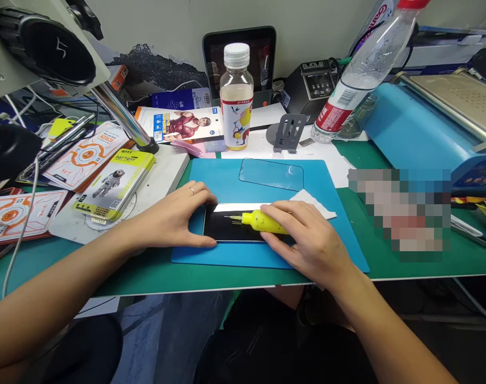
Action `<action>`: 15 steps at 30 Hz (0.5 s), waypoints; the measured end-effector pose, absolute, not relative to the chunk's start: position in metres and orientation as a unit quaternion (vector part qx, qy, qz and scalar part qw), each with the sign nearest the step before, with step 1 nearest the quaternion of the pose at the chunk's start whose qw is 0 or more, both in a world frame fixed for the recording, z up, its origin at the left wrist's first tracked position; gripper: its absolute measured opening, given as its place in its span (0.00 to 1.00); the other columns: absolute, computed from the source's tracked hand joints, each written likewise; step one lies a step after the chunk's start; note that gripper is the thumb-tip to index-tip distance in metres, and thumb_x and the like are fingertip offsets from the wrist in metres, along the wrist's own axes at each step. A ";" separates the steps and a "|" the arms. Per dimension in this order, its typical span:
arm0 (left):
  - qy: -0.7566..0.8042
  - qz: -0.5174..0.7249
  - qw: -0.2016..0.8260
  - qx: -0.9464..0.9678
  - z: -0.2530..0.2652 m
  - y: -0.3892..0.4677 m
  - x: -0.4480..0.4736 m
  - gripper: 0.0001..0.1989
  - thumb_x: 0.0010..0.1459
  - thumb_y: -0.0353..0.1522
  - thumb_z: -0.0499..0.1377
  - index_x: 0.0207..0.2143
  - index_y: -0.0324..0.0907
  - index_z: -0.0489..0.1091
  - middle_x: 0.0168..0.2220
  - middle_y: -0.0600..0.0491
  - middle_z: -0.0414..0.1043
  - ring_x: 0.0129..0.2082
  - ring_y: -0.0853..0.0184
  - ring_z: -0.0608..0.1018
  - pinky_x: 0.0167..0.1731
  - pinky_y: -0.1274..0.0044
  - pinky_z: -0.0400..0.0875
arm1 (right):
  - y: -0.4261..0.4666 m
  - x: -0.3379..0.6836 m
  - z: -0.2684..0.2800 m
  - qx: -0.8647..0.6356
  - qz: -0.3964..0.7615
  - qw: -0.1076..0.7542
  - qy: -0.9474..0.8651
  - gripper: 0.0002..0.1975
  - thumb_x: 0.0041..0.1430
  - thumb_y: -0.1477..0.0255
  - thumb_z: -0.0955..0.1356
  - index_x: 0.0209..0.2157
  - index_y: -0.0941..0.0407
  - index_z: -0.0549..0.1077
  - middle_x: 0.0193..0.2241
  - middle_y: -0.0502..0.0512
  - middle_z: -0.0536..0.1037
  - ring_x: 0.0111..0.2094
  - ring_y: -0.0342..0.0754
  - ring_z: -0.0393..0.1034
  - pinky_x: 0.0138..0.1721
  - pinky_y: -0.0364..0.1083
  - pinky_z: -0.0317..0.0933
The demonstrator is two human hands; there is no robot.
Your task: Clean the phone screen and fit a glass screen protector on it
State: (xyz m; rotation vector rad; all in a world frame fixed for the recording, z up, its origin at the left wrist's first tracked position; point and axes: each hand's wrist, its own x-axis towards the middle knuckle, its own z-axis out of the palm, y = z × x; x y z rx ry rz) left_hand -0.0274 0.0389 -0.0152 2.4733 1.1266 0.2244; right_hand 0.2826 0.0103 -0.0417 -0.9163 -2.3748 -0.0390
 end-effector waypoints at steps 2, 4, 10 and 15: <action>0.404 0.081 0.205 0.888 -0.015 0.039 -0.027 0.30 0.54 0.51 0.69 0.49 0.41 0.67 0.48 0.48 0.69 0.49 0.55 0.72 0.49 0.65 0.70 | 0.010 0.283 -0.042 -0.345 -0.017 0.292 -0.892 0.26 0.63 0.76 0.73 0.61 0.55 0.69 0.50 0.63 0.79 0.47 0.56 0.77 0.48 0.54 0.72; 0.404 0.083 0.205 0.888 -0.015 0.039 -0.027 0.30 0.54 0.51 0.69 0.49 0.42 0.67 0.47 0.48 0.69 0.49 0.55 0.72 0.49 0.65 0.70 | 0.010 0.282 -0.042 -0.344 -0.018 0.292 -0.892 0.26 0.62 0.76 0.73 0.61 0.55 0.69 0.50 0.62 0.79 0.47 0.56 0.77 0.48 0.54 0.72; 0.403 0.083 0.206 0.888 -0.015 0.039 -0.027 0.30 0.54 0.51 0.69 0.49 0.42 0.67 0.48 0.48 0.69 0.50 0.55 0.72 0.49 0.64 0.70 | 0.010 0.283 -0.043 -0.349 -0.012 0.291 -0.891 0.25 0.63 0.76 0.73 0.60 0.54 0.70 0.50 0.62 0.79 0.48 0.56 0.77 0.49 0.54 0.72; 0.403 0.083 0.202 0.889 -0.015 0.039 -0.026 0.31 0.54 0.51 0.69 0.49 0.41 0.68 0.48 0.47 0.69 0.49 0.55 0.71 0.49 0.64 0.70 | 0.010 0.284 -0.042 -0.349 -0.007 0.292 -0.891 0.25 0.63 0.76 0.73 0.61 0.54 0.71 0.50 0.61 0.80 0.48 0.56 0.77 0.49 0.54 0.72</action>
